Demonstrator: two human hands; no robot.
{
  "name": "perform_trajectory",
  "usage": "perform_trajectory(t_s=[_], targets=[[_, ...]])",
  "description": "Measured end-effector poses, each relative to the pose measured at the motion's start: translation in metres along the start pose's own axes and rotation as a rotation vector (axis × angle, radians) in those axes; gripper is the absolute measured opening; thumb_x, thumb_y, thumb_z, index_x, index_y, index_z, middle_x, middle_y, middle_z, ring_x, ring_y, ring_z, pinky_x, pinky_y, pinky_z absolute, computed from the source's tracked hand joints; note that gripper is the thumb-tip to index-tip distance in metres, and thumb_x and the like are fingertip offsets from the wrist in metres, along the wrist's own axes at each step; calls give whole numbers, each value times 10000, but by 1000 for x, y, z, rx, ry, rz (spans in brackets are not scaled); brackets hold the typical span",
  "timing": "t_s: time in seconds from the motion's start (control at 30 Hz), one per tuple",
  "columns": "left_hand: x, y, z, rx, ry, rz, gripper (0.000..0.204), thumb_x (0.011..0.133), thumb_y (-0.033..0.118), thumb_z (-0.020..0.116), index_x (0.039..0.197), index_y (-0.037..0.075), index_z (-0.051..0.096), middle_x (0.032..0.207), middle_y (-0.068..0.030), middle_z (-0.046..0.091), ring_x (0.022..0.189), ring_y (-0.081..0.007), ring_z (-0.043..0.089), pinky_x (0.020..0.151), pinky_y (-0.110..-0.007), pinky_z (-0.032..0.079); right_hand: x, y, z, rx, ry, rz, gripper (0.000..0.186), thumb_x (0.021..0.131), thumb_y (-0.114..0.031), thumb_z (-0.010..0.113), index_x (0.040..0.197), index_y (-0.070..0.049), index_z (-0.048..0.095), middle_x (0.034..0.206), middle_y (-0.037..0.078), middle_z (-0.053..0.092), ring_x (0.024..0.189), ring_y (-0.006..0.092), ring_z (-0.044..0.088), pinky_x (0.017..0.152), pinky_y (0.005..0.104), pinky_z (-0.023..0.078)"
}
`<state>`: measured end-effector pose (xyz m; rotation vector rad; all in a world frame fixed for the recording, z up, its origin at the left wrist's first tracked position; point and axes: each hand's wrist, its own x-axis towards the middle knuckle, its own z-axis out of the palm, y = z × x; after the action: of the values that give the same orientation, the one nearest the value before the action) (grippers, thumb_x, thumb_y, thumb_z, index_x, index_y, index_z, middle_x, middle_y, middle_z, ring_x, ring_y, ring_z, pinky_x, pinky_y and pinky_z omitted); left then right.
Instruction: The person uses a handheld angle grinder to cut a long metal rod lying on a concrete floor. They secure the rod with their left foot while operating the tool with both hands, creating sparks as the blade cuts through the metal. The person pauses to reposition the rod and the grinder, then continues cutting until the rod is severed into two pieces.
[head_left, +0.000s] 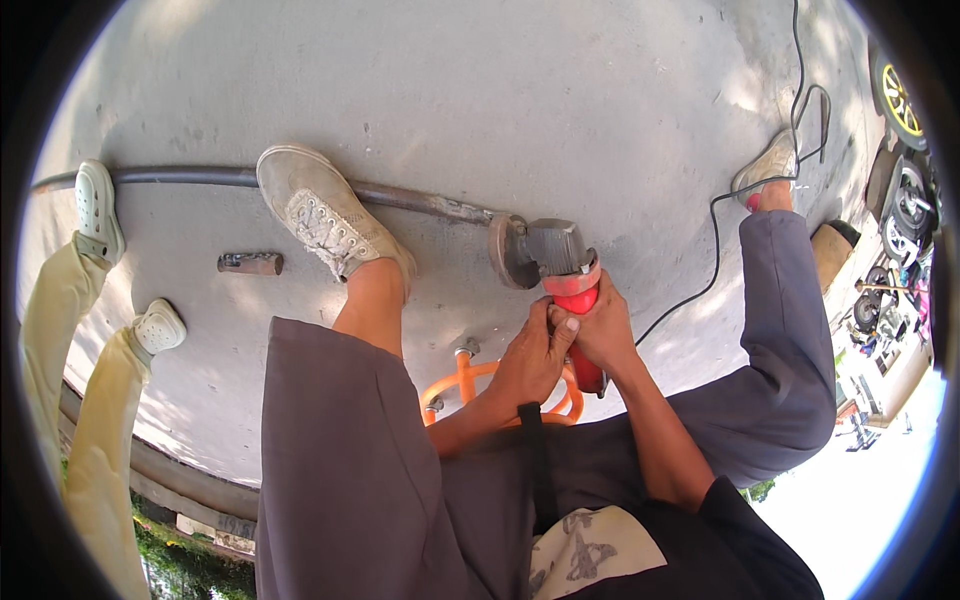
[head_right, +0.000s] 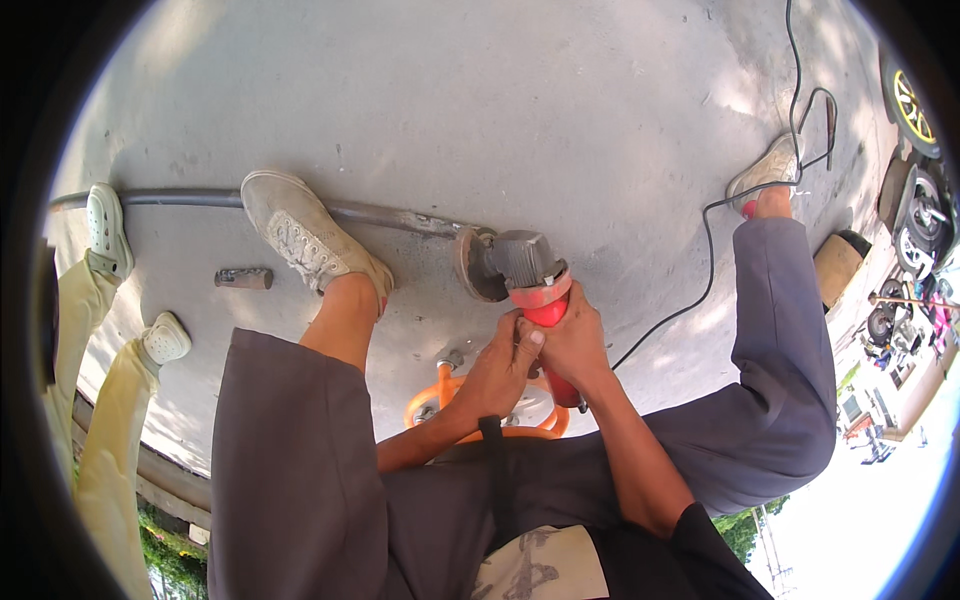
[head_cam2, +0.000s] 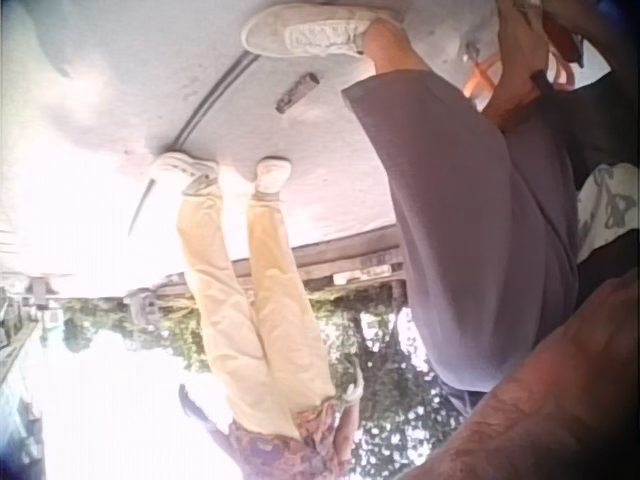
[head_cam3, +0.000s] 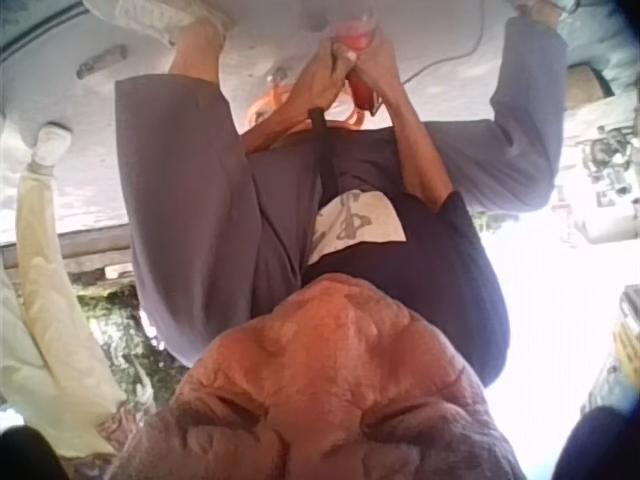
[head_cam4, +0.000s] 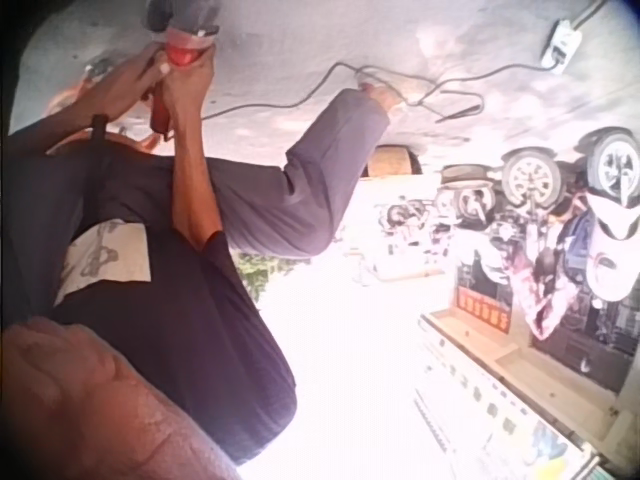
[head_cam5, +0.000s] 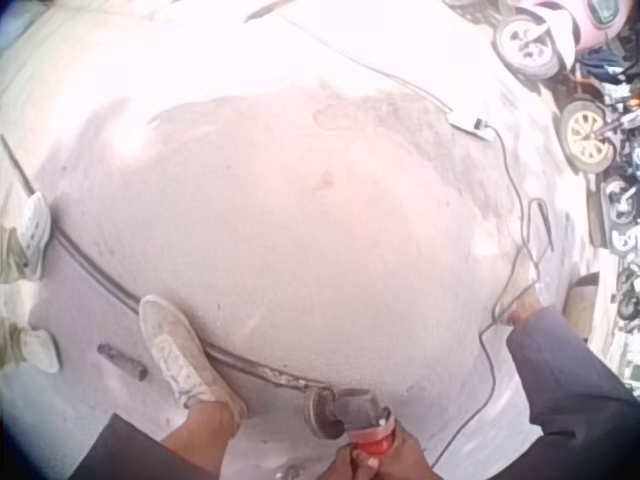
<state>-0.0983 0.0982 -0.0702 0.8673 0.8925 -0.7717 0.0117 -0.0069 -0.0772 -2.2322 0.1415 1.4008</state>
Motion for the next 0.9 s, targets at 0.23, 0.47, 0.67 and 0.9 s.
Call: perform_trajectory(t_s=[0.23,0.47,0.67,0.9], targets=[[13,-15,6,-290,-105,-9,697,1133,499,409,1532,-56,273,1345,-273,580,1129,-315,700,997,-435,568,2,-14,-8,-347,58,-55,525,792,-304,824,1105,21,556,937,258,729,898,447,730,781,481,571],[-5,30,-20,496,-75,28,514,1113,394,507,1378,-46,498,1005,-263,717,938,-369,743,817,-437,590,10,-16,-19,-332,-5,36,579,757,-244,849,1188,12,557,974,224,735,903,427,736,789,463,583],[-47,97,-23,422,3,989,218,949,181,713,1069,1,678,836,-192,714,602,-279,675,524,-387,524,18,-31,-15,-490,12,-14,586,734,-203,830,1208,10,560,981,238,733,916,440,729,804,469,576],[-83,136,-7,6,321,1446,399,783,12,737,1171,72,664,832,-102,681,526,-129,554,444,-255,436,19,-37,-18,-504,-8,-79,477,736,-196,801,1108,1,575,917,227,730,868,428,721,781,470,563]])
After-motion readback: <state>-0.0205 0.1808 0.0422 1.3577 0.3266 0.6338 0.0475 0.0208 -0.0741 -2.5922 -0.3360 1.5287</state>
